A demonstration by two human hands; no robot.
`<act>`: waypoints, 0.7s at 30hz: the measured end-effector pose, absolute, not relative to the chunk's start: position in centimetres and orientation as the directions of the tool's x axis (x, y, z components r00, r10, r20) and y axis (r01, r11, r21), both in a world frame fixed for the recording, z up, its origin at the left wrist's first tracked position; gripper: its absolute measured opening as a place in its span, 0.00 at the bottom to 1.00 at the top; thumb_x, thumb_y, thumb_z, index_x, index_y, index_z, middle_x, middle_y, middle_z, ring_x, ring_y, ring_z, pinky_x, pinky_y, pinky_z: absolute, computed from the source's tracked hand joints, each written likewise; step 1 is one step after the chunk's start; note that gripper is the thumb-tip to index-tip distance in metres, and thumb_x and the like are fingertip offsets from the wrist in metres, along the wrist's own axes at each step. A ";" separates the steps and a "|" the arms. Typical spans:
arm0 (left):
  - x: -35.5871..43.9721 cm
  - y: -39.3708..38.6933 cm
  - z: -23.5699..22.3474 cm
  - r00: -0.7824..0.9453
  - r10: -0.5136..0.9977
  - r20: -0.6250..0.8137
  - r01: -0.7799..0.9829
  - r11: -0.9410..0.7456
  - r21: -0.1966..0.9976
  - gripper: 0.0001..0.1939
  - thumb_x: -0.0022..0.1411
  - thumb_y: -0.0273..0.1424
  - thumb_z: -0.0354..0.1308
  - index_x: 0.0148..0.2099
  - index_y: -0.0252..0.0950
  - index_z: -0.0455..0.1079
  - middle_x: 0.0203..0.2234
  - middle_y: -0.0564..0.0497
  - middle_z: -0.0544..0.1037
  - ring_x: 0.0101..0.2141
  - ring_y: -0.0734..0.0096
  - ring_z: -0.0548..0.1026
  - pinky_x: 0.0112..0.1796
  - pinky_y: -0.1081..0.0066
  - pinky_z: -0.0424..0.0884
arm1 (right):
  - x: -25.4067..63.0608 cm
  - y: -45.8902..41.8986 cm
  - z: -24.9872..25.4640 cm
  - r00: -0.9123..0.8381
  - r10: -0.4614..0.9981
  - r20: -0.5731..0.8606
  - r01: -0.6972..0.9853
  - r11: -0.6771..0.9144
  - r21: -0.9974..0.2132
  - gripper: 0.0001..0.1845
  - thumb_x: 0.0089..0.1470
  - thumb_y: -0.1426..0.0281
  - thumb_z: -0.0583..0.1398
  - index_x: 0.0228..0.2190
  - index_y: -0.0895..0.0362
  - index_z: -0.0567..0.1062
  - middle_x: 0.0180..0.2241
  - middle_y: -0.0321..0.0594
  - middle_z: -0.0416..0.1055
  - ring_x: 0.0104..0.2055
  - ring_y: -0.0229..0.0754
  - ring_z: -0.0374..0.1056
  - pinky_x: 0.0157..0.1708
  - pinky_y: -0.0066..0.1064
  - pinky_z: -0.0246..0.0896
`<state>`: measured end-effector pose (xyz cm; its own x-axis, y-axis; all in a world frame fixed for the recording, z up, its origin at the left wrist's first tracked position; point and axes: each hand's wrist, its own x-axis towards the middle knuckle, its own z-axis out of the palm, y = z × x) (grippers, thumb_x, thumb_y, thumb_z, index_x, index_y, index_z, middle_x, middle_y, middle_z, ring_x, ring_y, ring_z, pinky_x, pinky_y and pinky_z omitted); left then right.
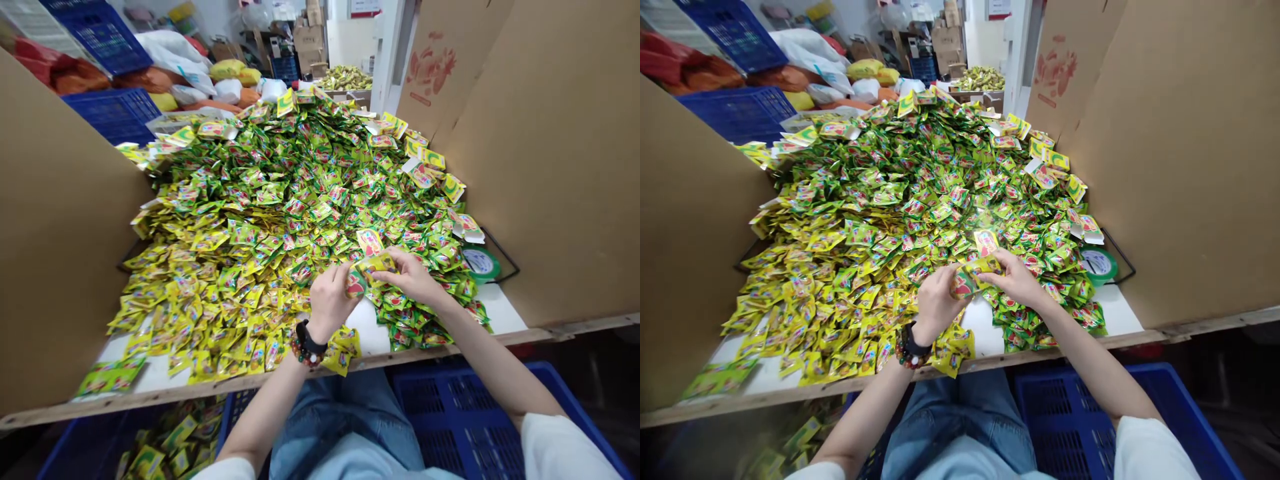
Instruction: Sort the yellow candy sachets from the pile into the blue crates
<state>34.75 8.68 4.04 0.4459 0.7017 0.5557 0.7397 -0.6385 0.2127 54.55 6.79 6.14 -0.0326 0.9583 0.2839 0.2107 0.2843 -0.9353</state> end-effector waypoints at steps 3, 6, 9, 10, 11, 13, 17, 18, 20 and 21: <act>34.5 6.6 2.7 0.408 0.699 0.587 0.753 -0.622 0.217 0.23 0.53 0.32 0.64 0.52 0.36 0.68 0.35 0.48 0.77 0.35 0.61 0.77 0.36 0.67 0.71 | 53.6 5.8 6.0 -0.076 0.973 0.216 0.276 0.229 -0.933 0.12 0.46 0.62 0.67 0.29 0.57 0.78 0.29 0.37 0.72 0.32 0.41 0.67 0.34 0.31 0.61; 34.3 4.4 1.1 0.330 0.734 0.593 0.739 -0.592 0.321 0.24 0.53 0.32 0.64 0.52 0.36 0.67 0.36 0.47 0.78 0.36 0.61 0.77 0.35 0.66 0.72 | 51.7 4.0 5.4 0.107 0.960 0.258 0.347 0.207 -0.915 0.13 0.46 0.63 0.67 0.33 0.56 0.77 0.27 0.35 0.71 0.29 0.40 0.66 0.30 0.30 0.60; 34.0 2.5 -0.2 0.258 0.777 0.574 0.673 -0.571 0.471 0.26 0.52 0.35 0.66 0.53 0.36 0.66 0.38 0.46 0.78 0.37 0.61 0.78 0.36 0.66 0.74 | 49.7 1.9 4.5 0.196 0.918 0.344 0.404 0.244 -0.882 0.14 0.50 0.63 0.66 0.39 0.55 0.77 0.26 0.34 0.71 0.27 0.38 0.65 0.28 0.29 0.59; 33.9 2.0 -0.5 0.234 0.792 0.564 0.650 -0.559 0.515 0.27 0.52 0.36 0.67 0.53 0.36 0.66 0.38 0.46 0.78 0.37 0.61 0.78 0.36 0.66 0.74 | 49.1 1.3 4.2 0.193 0.901 0.388 0.442 0.273 -0.855 0.14 0.52 0.63 0.65 0.40 0.55 0.77 0.27 0.35 0.72 0.27 0.39 0.65 0.29 0.30 0.60; 33.7 1.5 -0.9 0.208 0.807 0.553 0.634 -0.542 0.552 0.27 0.51 0.37 0.67 0.52 0.36 0.66 0.39 0.46 0.79 0.38 0.61 0.79 0.37 0.66 0.75 | 48.7 0.6 3.9 0.176 0.878 0.444 0.504 0.307 -0.807 0.14 0.54 0.63 0.64 0.41 0.55 0.77 0.28 0.37 0.73 0.29 0.40 0.66 0.31 0.31 0.61; 33.3 0.6 -1.5 0.159 0.827 0.540 0.619 -0.509 0.598 0.27 0.51 0.36 0.67 0.53 0.35 0.66 0.38 0.46 0.79 0.37 0.61 0.79 0.37 0.66 0.75 | 47.8 -0.7 3.4 0.107 0.814 0.571 0.675 0.362 -0.643 0.15 0.57 0.65 0.62 0.46 0.55 0.77 0.32 0.40 0.76 0.37 0.44 0.67 0.40 0.36 0.60; 32.8 -0.9 -2.9 0.109 0.822 0.559 0.587 -0.507 0.631 0.26 0.53 0.34 0.64 0.54 0.33 0.66 0.39 0.44 0.79 0.38 0.60 0.79 0.38 0.63 0.76 | 46.3 -2.6 2.4 0.012 0.739 0.674 0.840 0.358 -0.408 0.17 0.60 0.71 0.60 0.50 0.50 0.76 0.37 0.41 0.78 0.48 0.50 0.64 0.49 0.45 0.49; 32.8 -1.3 -3.3 0.099 0.820 0.564 0.575 -0.510 0.640 0.26 0.53 0.34 0.64 0.54 0.33 0.66 0.41 0.43 0.79 0.40 0.59 0.79 0.40 0.62 0.77 | 45.9 -2.9 2.2 0.036 0.744 0.667 0.837 0.342 -0.426 0.16 0.60 0.72 0.59 0.49 0.49 0.77 0.38 0.41 0.78 0.49 0.51 0.63 0.49 0.46 0.48; 32.7 -1.8 -4.1 0.072 0.831 0.551 0.551 -0.494 0.673 0.27 0.53 0.34 0.65 0.54 0.34 0.66 0.43 0.42 0.78 0.43 0.58 0.79 0.43 0.60 0.77 | 45.2 -3.3 1.9 0.106 0.766 0.634 0.808 0.305 -0.505 0.15 0.60 0.73 0.58 0.45 0.47 0.79 0.38 0.39 0.78 0.50 0.52 0.63 0.50 0.48 0.47; 32.7 -2.1 -4.5 0.061 0.843 0.535 0.540 -0.479 0.693 0.27 0.52 0.33 0.65 0.54 0.34 0.66 0.44 0.41 0.78 0.44 0.58 0.79 0.44 0.59 0.77 | 44.9 -3.4 1.7 0.140 0.774 0.617 0.789 0.290 -0.542 0.15 0.60 0.73 0.58 0.44 0.45 0.80 0.37 0.39 0.78 0.50 0.52 0.64 0.51 0.49 0.46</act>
